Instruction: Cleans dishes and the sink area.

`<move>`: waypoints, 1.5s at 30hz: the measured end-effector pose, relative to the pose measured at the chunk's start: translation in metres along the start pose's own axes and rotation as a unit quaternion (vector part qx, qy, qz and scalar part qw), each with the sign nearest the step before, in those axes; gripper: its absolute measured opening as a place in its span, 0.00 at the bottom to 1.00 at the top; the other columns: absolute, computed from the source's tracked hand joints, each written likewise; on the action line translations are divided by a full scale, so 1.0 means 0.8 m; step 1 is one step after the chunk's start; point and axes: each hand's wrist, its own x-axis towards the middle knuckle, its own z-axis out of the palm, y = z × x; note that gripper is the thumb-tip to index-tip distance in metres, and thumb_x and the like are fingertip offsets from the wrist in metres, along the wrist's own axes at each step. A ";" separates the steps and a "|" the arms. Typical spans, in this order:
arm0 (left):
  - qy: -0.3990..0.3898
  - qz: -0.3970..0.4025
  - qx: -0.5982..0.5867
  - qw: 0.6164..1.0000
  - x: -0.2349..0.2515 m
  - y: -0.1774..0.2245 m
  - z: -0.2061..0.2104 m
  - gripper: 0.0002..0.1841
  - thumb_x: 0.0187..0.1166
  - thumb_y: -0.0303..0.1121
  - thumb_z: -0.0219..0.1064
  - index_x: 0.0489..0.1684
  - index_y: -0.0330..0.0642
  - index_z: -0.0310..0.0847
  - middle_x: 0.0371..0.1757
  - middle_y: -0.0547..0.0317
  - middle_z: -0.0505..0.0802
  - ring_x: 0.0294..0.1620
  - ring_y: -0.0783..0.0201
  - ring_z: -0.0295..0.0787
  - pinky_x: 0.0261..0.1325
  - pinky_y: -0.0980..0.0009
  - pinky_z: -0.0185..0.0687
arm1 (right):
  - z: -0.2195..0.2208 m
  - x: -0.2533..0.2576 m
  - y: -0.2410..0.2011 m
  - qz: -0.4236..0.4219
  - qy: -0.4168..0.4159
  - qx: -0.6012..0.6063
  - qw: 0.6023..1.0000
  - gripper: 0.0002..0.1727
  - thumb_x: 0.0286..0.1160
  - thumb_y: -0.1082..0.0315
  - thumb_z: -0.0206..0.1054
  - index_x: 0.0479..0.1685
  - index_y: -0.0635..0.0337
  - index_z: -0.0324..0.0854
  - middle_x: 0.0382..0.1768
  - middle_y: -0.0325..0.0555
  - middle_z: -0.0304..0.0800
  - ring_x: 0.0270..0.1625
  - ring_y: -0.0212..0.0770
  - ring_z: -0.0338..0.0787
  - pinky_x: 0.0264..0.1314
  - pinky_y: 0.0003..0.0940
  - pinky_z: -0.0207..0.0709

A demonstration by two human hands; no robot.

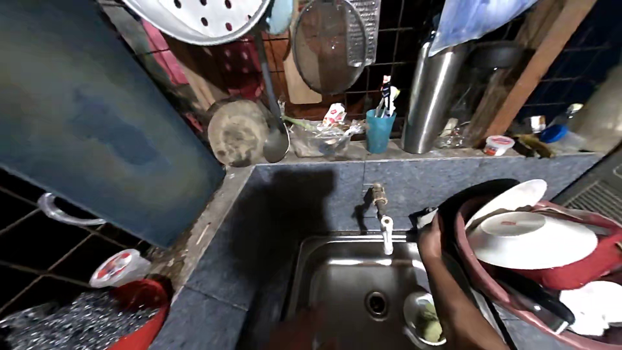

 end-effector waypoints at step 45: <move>-0.020 0.402 0.257 0.879 0.287 0.110 -0.087 0.26 0.72 0.60 0.72 0.43 0.43 0.87 0.48 0.49 0.88 0.45 0.50 0.88 0.45 0.48 0.81 | 0.183 -0.203 -0.179 0.069 -0.344 -0.008 0.936 0.17 0.80 0.65 0.70 0.64 0.63 0.85 0.59 0.58 0.90 0.63 0.55 0.88 0.69 0.53 0.78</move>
